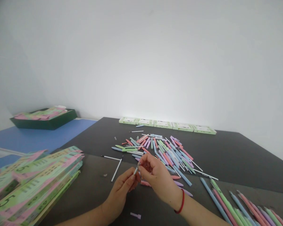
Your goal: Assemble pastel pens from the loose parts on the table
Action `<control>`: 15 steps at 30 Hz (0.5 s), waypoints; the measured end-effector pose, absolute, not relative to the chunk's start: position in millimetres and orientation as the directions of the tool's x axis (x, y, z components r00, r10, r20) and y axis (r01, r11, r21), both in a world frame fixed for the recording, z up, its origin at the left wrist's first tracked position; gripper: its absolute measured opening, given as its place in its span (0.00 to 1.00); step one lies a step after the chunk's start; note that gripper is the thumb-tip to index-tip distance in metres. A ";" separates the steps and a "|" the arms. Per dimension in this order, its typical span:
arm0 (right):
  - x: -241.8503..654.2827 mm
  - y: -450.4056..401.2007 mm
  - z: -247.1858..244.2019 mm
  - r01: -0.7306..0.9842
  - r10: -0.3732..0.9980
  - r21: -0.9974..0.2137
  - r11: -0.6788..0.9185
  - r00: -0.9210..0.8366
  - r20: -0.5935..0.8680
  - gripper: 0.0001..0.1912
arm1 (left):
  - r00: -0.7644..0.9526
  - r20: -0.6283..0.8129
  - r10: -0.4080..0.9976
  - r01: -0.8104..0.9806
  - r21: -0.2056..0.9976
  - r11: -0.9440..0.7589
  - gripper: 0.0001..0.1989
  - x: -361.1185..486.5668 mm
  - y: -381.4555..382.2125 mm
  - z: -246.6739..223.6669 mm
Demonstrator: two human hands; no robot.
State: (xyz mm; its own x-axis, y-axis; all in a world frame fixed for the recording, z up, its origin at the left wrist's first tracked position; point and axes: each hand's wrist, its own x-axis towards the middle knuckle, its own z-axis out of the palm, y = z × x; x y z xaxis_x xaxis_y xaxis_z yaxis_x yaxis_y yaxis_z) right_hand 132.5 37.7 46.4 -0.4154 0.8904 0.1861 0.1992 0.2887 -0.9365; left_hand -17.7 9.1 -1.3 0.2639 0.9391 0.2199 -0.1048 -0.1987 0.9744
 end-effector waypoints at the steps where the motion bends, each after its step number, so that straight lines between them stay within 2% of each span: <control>1: 132.9 37.6 47.3 0.206 0.887 -0.934 0.291 -0.424 0.183 0.02 | 0.268 0.225 0.937 -0.106 0.973 -0.204 0.16 -18.0 9.0 -0.9; 9: 133.0 34.6 53.9 0.200 0.873 -0.936 0.291 -0.455 0.174 0.04 | 0.281 0.233 0.931 -0.107 0.972 -0.211 0.17 -19.7 8.3 0.1; 13: 144.3 33.5 61.8 0.221 0.842 -0.928 0.300 -0.519 0.149 0.13 | 0.271 0.191 0.943 -0.107 0.980 -0.168 0.16 -21.2 10.0 -1.5; 15: 155.3 38.9 67.9 0.324 0.836 -0.889 0.322 -0.539 0.106 0.12 | 0.254 0.181 0.950 -0.122 0.980 -0.155 0.16 -21.8 11.6 -3.4</control>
State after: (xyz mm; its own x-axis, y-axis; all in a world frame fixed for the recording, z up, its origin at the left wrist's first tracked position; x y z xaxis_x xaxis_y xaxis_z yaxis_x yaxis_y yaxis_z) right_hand 155.3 38.9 67.9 -0.5390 0.8357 0.1058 0.3244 0.3218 -0.8895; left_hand -21.8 11.6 -3.4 0.2541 0.9500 0.1814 -0.1215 -0.1547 0.9805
